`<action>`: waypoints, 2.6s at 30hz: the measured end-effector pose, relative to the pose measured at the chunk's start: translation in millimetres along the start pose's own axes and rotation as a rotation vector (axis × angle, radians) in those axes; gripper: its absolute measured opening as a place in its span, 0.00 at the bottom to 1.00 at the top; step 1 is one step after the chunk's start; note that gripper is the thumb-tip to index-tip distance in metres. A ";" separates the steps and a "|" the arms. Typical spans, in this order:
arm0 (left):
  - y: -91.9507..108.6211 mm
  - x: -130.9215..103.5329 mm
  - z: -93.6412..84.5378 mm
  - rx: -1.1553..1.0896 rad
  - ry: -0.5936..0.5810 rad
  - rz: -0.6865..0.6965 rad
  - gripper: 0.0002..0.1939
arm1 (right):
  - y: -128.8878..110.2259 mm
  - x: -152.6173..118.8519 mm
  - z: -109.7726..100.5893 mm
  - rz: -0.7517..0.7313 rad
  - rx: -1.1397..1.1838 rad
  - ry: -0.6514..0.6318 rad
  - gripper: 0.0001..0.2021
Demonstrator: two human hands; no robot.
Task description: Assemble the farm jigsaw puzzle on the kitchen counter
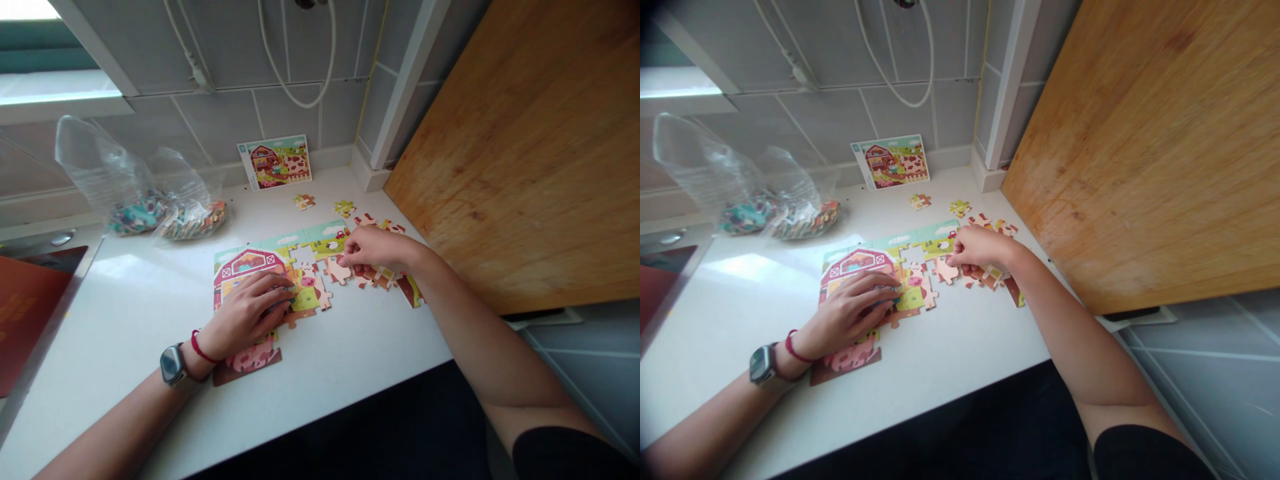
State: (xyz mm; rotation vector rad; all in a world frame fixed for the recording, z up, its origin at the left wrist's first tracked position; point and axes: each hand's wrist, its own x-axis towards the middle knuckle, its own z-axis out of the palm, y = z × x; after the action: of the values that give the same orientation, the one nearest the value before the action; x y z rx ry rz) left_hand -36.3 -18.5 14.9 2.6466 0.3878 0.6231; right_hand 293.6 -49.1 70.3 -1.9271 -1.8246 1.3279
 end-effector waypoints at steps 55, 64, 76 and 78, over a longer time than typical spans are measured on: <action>1.7 1.7 -0.6 -0.004 0.003 -0.001 0.11 | -25.7 -22.5 18.3 -0.317 -0.491 0.026 0.13; 1.0 -0.5 1.3 -0.008 0.001 -0.015 0.11 | -24.5 -12.2 21.0 -0.391 -0.477 0.106 0.13; -0.5 -0.5 -0.3 -0.009 -0.003 -0.011 0.12 | -18.3 -10.8 8.7 -0.304 -0.520 0.074 0.10; -0.2 -0.2 -0.3 -0.011 0.008 -0.014 0.12 | -19.6 -11.2 9.2 -0.305 -0.513 0.079 0.11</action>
State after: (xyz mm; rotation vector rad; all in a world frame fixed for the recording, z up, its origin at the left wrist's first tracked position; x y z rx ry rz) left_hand -36.6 -18.3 15.0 2.6291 0.4034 0.6294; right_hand 274.9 -58.2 83.2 -1.7633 -2.4701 0.7261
